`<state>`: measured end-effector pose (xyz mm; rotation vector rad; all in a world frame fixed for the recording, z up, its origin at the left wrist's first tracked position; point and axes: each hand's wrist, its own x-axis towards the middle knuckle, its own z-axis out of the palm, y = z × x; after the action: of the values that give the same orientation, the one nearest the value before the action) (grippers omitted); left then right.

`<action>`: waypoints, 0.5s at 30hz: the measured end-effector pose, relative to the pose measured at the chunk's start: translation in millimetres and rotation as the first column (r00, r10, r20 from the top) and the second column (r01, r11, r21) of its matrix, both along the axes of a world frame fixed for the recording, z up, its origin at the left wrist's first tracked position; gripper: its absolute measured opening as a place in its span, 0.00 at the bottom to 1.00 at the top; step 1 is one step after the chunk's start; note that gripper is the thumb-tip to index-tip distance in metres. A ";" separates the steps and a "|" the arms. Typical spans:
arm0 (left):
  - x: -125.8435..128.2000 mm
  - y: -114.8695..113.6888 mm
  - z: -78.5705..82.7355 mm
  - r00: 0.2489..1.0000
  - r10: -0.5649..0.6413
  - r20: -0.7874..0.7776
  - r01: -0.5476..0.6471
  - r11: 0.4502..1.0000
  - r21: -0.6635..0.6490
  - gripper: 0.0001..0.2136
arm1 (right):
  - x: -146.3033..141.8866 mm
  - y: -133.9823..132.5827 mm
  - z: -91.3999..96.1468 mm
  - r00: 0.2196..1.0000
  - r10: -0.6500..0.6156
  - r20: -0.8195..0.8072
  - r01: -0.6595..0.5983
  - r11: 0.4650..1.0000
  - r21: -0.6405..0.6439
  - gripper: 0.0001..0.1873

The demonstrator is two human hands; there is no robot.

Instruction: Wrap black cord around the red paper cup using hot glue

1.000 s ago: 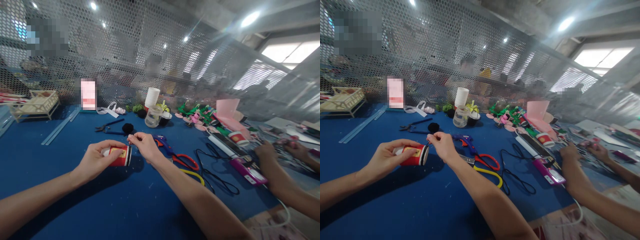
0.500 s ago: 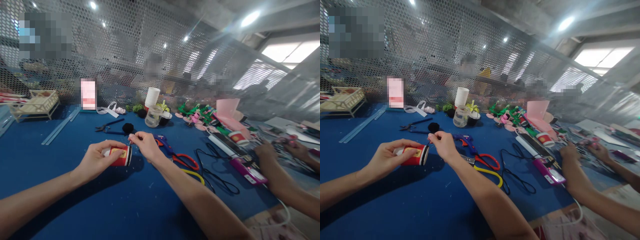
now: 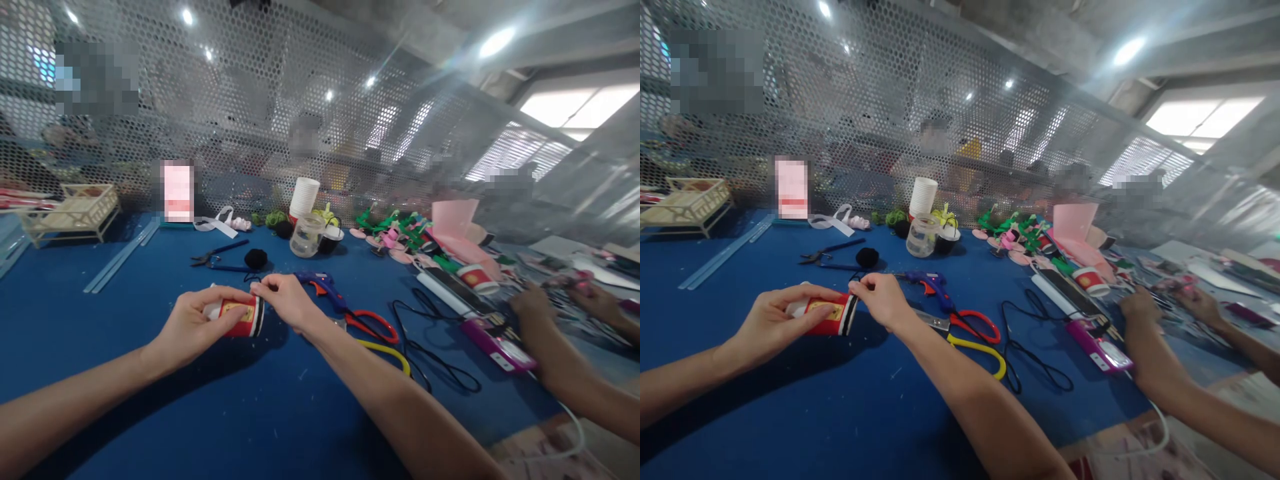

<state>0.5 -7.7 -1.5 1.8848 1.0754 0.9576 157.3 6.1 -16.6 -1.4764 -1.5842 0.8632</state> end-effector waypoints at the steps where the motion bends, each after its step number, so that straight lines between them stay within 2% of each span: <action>1: 0.1 0.4 -0.6 1.000 0.005 0.028 -0.004 0.999 -0.032 0.11 | -0.3 0.4 0.1 1.000 0.000 0.017 0.000 1.000 -0.007 0.13; 6: 1.0 7.4 -2.1 0.963 0.087 0.256 -0.005 0.953 -0.303 0.13 | 3.9 3.9 1.5 0.990 -0.051 0.129 0.050 0.999 0.009 0.07; 8: 1.1 11.4 -2.4 0.937 0.143 0.317 -0.017 0.929 -0.369 0.15 | 7.6 2.5 5.3 0.987 -0.092 0.135 0.085 0.995 0.054 0.08; 9: 1.0 13.4 -2.8 0.930 0.161 0.331 -0.026 0.926 -0.378 0.15 | 9.0 0.6 8.2 0.990 -0.074 0.123 0.067 0.996 0.062 0.11; 11: 0.6 16.5 -3.7 0.929 0.168 0.330 -0.040 0.931 -0.362 0.16 | 9.4 -5.3 14.7 0.996 0.058 0.075 -0.060 0.998 0.029 0.16; 13: -0.1 18.2 -4.6 0.938 0.159 0.307 -0.054 0.945 -0.324 0.16 | 6.1 -11.9 19.7 0.977 0.208 0.039 -0.207 0.978 -0.019 0.15; 15: -1.2 18.4 -4.9 0.951 0.144 0.273 -0.067 0.959 -0.275 0.16 | 0.6 -16.8 21.3 0.967 0.253 0.029 -0.252 0.967 -0.017 0.12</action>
<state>-0.7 10.8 -6.4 1.4315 1.0746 1.0579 158.0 -10.7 4.7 -1.3195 -1.8204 0.9988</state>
